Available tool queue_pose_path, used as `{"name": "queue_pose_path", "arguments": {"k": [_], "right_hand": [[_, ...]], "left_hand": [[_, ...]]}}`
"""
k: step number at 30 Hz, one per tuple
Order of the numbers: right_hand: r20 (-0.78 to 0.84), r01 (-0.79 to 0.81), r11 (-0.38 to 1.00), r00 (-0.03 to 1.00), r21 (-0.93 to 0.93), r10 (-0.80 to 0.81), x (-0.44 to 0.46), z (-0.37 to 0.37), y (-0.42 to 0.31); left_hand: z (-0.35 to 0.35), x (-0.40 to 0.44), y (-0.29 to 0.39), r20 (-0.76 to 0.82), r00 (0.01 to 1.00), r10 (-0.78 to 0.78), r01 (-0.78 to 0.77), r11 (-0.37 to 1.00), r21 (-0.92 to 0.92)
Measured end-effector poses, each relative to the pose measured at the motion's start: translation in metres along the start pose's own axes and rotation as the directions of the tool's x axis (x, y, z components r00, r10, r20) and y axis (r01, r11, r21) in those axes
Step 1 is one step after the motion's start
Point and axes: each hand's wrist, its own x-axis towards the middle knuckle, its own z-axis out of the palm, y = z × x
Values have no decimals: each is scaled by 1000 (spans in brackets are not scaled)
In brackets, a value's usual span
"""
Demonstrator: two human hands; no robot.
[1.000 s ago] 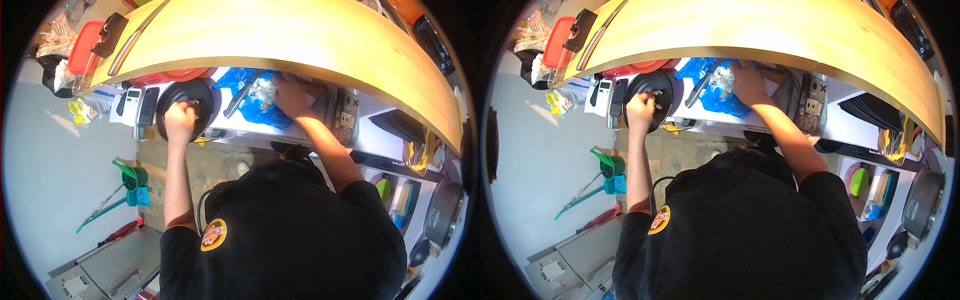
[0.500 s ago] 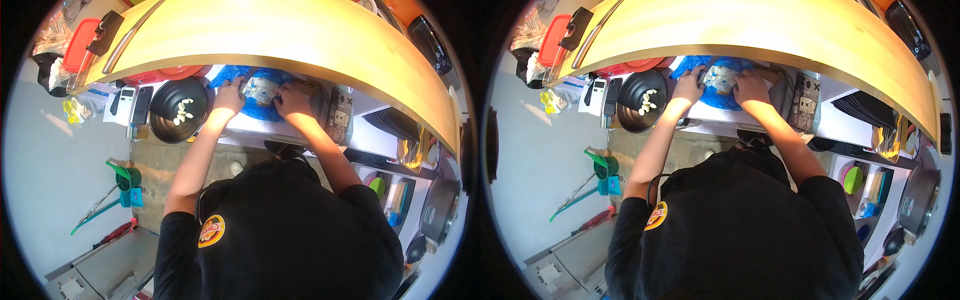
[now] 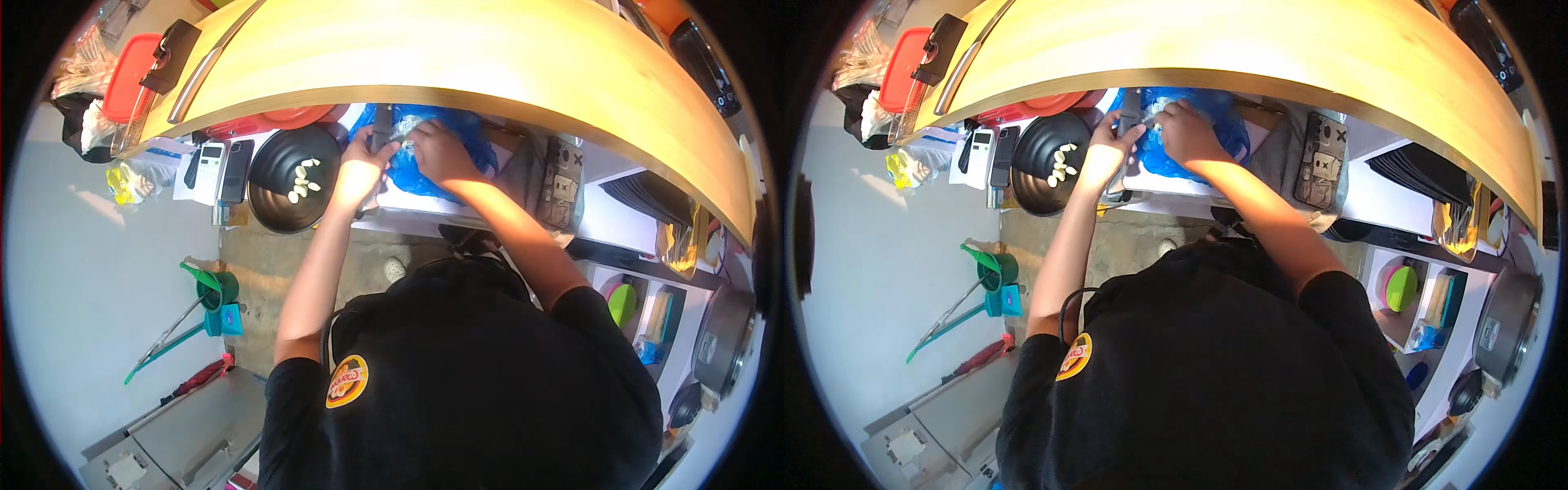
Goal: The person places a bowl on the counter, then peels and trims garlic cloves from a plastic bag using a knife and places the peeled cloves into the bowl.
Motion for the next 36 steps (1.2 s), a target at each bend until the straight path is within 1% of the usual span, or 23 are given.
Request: {"name": "queue_pose_path", "arguments": {"k": [2,5,6,7,8,10,11,14,15,17,20,23,26,27,28,29,30,31,32,33,34,35,36], "right_hand": [[-40,59,995,997,-82,-62,13,6,3],[-1,154,967,988,-202,-157,27,14,1],[72,162,966,986,-202,-150,30,16,0],[144,168,965,980,-201,-141,32,18,0],[214,174,964,968,-201,-130,33,18,0],[270,128,980,959,-152,-84,38,17,3],[297,105,986,953,-127,-63,40,18,3],[263,-38,998,964,53,23,23,5,4],[149,-21,999,989,35,16,15,3,4],[-83,6,1000,997,-3,-6,-3,0,1],[-68,50,998,997,42,-47,-13,-19,1],[144,-99,954,988,282,60,-12,-44,0],[-94,-15,987,995,162,31,-1,-36,11],[-79,-12,986,997,166,25,5,-31,14],[-66,-11,986,998,167,22,15,-25,15],[-55,-13,986,998,168,23,24,-18,16],[71,-77,994,995,77,72,34,-6,20],[187,-135,991,973,-25,137,44,3,23],[248,-41,976,964,-214,95,53,5,21],[-146,35,996,988,-79,-46,53,34,36],[-188,-78,996,979,40,85,60,35,31],[-236,-8,999,972,-47,-4,62,52,40],[-264,-98,992,958,81,116,70,80,54]], "left_hand": [[0,0,6,-81,996,41,-33,995,95],[3,4,1,-98,991,93,-87,994,58],[4,5,-1,-101,989,104,-99,994,54],[4,5,0,-148,985,83,-67,991,112],[3,7,-4,-166,983,79,-66,994,85],[0,10,-8,-200,977,74,-68,997,34],[-1,9,-8,-175,981,83,-75,996,50],[-4,1,-6,-129,986,103,-94,993,78],[-2,0,-5,-129,986,107,-98,992,77],[2,-2,-3,-142,982,121,-109,990,88],[15,0,0,-161,976,149,-126,981,145],[25,4,3,-140,978,158,-123,965,232],[33,9,2,-141,984,108,-72,968,240],[34,12,-2,-167,978,125,-70,952,299],[33,17,-11,-173,977,126,-72,954,292],[33,15,-6,-185,975,120,-42,925,377],[32,12,-1,-196,973,121,-18,888,460],[28,25,-23,-226,952,208,-50,831,554],[24,23,-20,-196,968,159,-35,853,521],[21,26,-26,-198,956,216,-62,811,582],[19,21,-20,-195,963,185,-32,800,600],[17,18,-16,-185,960,210,-60,800,597],[13,19,-22,-150,955,255,-142,840,524]]}}
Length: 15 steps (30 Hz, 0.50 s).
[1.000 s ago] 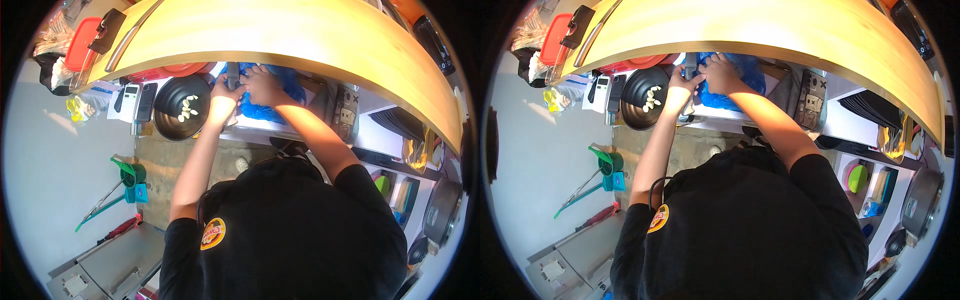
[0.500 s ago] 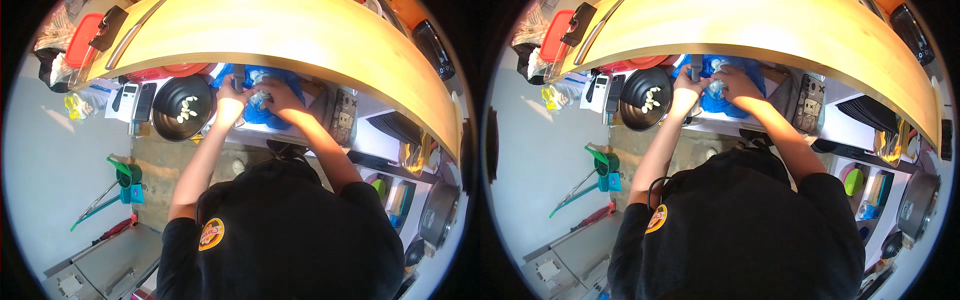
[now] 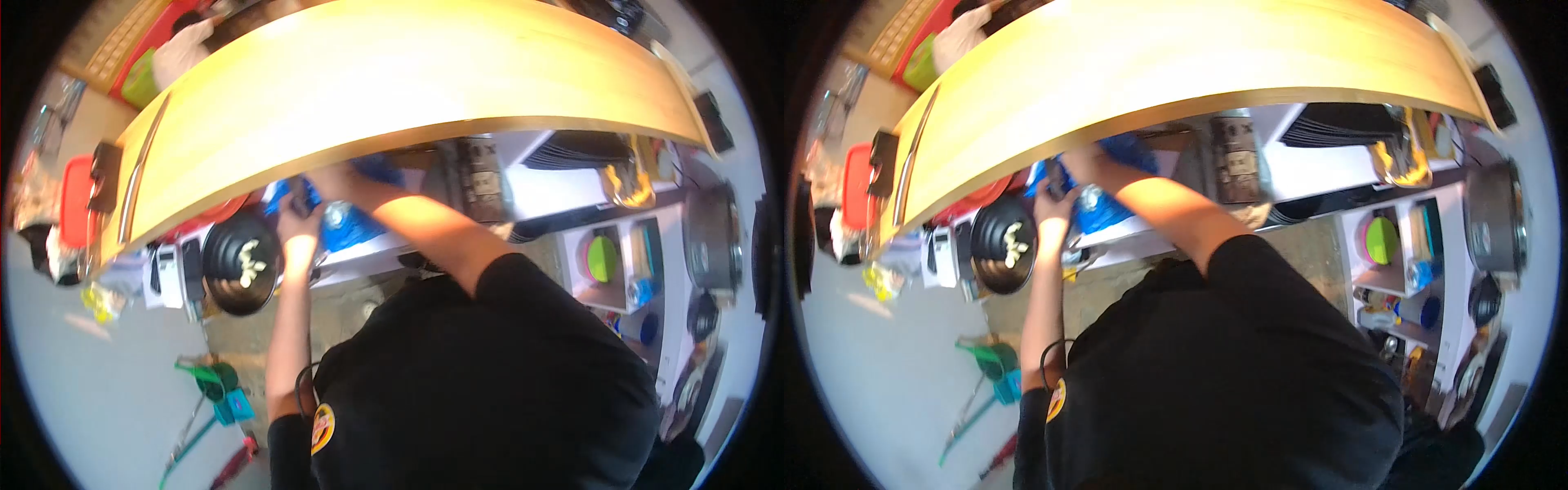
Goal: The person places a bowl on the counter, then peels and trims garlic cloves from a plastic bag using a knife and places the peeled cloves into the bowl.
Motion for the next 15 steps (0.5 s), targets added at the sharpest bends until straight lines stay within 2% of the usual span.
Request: {"name": "queue_pose_path", "arguments": {"k": [1,2,3,4,7,10,11,12,13,15], "right_hand": [[-37,-16,993,999,118,21,3,-28,-21],[-35,-32,986,999,161,38,4,-21,-17],[22,-87,973,996,212,84,2,-32,-20],[80,-137,954,990,267,120,3,-39,-24],[27,-63,988,998,142,60,2,-49,-30],[39,69,993,997,96,-73,-2,-56,-27],[113,-80,994,991,77,71,-3,-62,-32],[223,-58,998,973,25,51,-3,-72,-32],[215,-150,988,966,23,141,-5,-73,-34],[61,-67,995,996,75,63,-10,-66,-18]], "left_hand": [[-1,0,-1,11,1000,-5,6,998,-70],[-3,-3,1,20,1000,-19,22,991,-136],[-2,-6,2,63,995,-72,89,938,-335],[-2,-6,4,69,989,-128,144,920,-365],[-5,-7,9,158,974,-160,216,861,-461],[-4,-7,14,149,975,-165,216,864,-455],[-5,-8,15,152,977,-149,200,886,-419],[-3,-5,11,147,974,-175,220,896,-385],[0,-4,7,144,979,-145,193,888,-418],[4,0,-1,165,982,-86,155,871,-466]]}}
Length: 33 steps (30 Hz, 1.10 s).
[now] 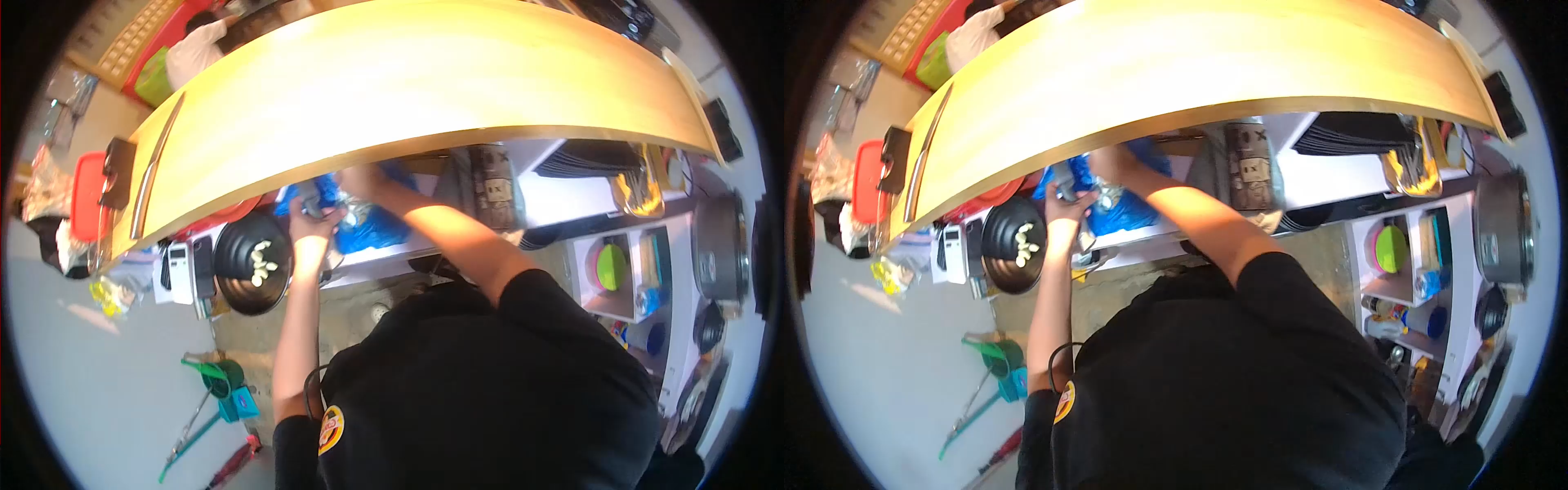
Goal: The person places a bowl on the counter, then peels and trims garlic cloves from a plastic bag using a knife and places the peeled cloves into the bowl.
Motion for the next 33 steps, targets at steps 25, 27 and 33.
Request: {"name": "queue_pose_path", "arguments": {"k": [25,27,33], "right_hand": [[288,-416,314,879,854,380,-51,-37,-28],[354,-441,132,838,888,415,-54,-37,-29],[324,-457,280,851,844,415,-55,-36,-21]], "left_hand": [[6,-15,33,63,993,101,-86,974,-211],[1,-15,32,99,995,32,-5,966,-259],[-3,-19,26,186,976,-110,186,865,-467]]}}
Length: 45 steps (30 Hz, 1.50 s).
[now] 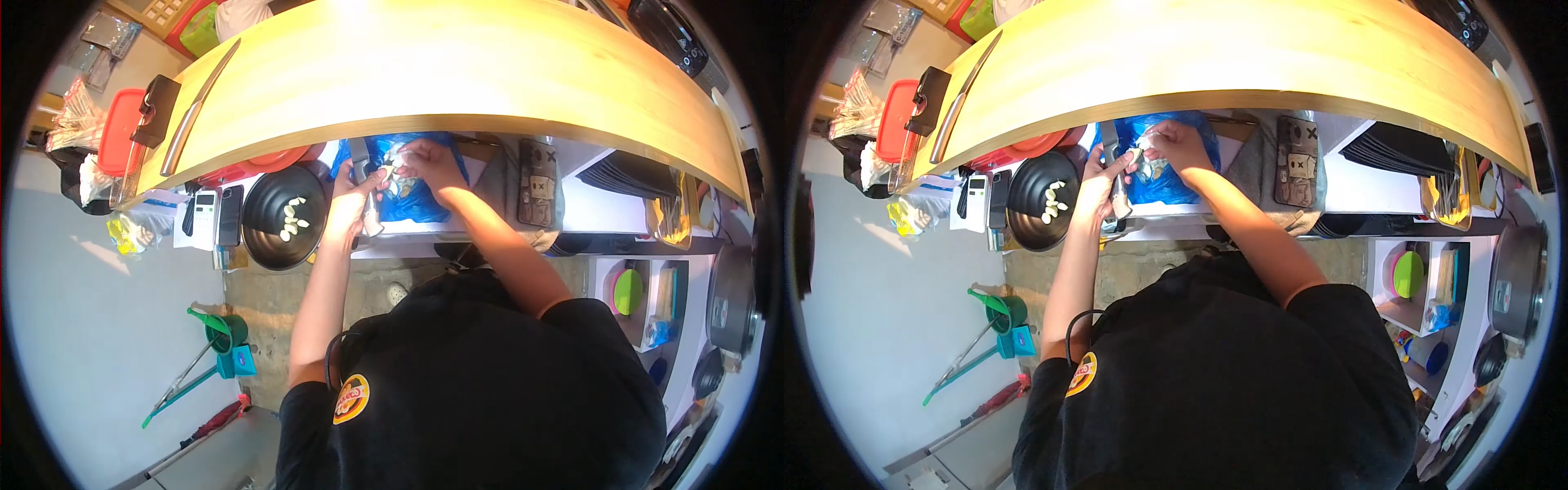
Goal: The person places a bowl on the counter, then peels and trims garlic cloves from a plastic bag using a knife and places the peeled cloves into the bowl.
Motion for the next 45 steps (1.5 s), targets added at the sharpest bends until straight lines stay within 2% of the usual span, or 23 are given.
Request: {"name": "queue_pose_path", "arguments": {"k": [1,2,4,7,9,10,13,16,19,22,23,25,27,30,33,36,39,42,45], "right_hand": [[-4,21,999,1000,-32,-21,1,-1,0],[-25,73,970,996,-230,-81,2,-2,0],[-22,150,791,979,-593,-202,3,-3,1],[187,449,501,853,-740,-488,0,-6,6],[135,351,807,935,-476,-327,-1,-4,10],[131,267,911,963,-315,-237,-3,0,7],[218,127,950,974,-284,-65,-9,8,-7],[160,171,910,980,-378,-118,-14,11,-11],[74,221,889,975,-402,-209,-9,5,3],[65,243,920,970,-307,-235,-10,5,-3],[60,236,895,971,-377,-231,-14,8,-11],[51,217,831,973,-512,-223,-21,13,-24],[64,263,812,961,-522,-271,-18,13,-16],[105,367,718,918,-592,-383,-16,13,-8],[134,419,605,879,-677,-458,-20,18,-11],[173,461,541,850,-704,-498,-21,19,-12],[181,474,523,838,-708,-515,-21,19,-13],[186,485,538,837,-690,-515,-22,20,-17],[203,503,536,829,-678,-520,-22,20,-19]], "left_hand": [[0,0,-1,4,1000,0,0,1000,-9],[0,0,-2,6,1000,1,-1,1000,-18],[0,-1,-1,0,1000,-19,19,998,-57],[1,-1,4,11,997,-72,73,986,-149],[3,1,5,61,995,-81,92,972,-217],[4,3,5,52,995,-82,91,974,-208],[10,7,0,7,997,-81,81,980,-183],[13,9,-1,-45,998,-50,44,991,-127],[10,10,-2,-53,995,83,-76,989,127],[4,4,8,-49,999,9,-4,993,117],[9,-4,17,-17,1000,13,-9,976,218],[3,0,13,46,999,3,-13,974,228],[-13,9,-1,121,992,18,-51,960,276],[7,-6,15,68,998,11,-41,889,455],[29,-19,33,78,993,87,-117,718,687],[33,-19,33,34,996,83,-81,666,742],[34,-20,34,50,993,111,-111,655,748],[27,-12,24,92,975,204,-202,628,752],[30,-17,33,94,986,137,-162,676,719]]}}
